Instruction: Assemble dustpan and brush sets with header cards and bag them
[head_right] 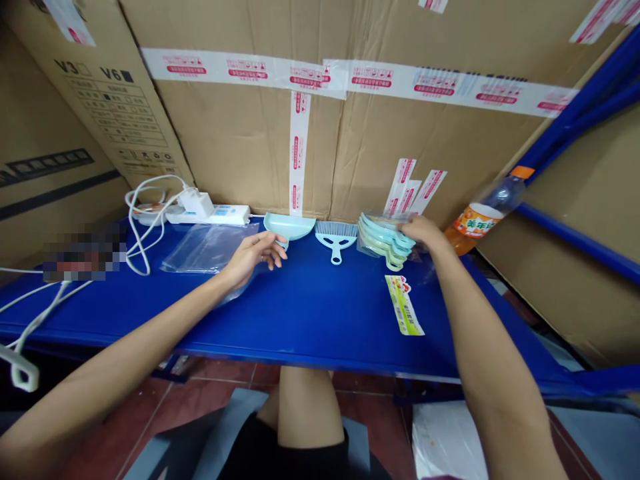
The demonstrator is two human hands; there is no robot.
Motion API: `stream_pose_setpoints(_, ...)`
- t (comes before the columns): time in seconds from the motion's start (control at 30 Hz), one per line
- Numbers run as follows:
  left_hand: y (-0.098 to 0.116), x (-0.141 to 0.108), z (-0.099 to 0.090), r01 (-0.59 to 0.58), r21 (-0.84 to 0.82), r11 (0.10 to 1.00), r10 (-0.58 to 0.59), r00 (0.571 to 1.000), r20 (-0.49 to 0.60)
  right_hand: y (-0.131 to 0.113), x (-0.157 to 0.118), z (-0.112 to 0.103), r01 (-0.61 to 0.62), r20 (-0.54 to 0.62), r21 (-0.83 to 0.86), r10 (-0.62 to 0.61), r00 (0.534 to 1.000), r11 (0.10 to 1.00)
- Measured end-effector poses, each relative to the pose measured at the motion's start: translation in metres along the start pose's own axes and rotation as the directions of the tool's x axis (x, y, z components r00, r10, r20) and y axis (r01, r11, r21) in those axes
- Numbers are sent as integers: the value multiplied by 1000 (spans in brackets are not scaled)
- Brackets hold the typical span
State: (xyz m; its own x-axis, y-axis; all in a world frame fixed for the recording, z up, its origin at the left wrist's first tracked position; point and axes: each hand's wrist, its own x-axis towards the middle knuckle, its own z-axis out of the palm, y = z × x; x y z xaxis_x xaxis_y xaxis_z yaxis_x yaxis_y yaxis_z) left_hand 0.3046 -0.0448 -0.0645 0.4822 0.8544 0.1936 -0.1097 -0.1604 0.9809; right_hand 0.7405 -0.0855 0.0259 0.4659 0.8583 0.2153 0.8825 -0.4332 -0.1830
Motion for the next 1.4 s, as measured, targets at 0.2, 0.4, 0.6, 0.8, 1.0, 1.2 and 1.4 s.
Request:
stream_pose_setpoints(0.2, -10, 5, -14, -180, 788, 588, 392, 916, -83, -70, -66, 1, 322, -485, 93, -240, 841, 942)
stream_pose_setpoints(0.4, -22, 6, -23, -322, 888, 329, 373, 908, 191, -126, -128, 60, 531, -101, 49, -525, 845, 846)
stream_pose_setpoints(0.6, -24, 10, -30, -308, 859, 409, 431, 895, 116, -111, -134, 68, 486, 97, -10, -483, 870, 874)
stream_pose_setpoints(0.8, -17, 7, -24, -254, 848, 466, 377, 924, 69, -99, -120, 77, 510, 172, 82, -517, 839, 856)
stream_pose_setpoints(1.0, -22, 10, -26, -277, 864, 420, 301, 941, 155, -100, -116, 78, 417, -151, 384, -390, 908, 824)
stream_pose_setpoints(1.2, -19, 8, -25, -293, 822, 489, 319, 937, 145, -98, -106, 75, 341, -363, 658, -115, 925, 671)
stream_pose_setpoints(1.4, -14, 5, -25, -378, 716, 587, 284, 924, 254, -91, -96, 70, 411, -445, 736, -72, 892, 537)
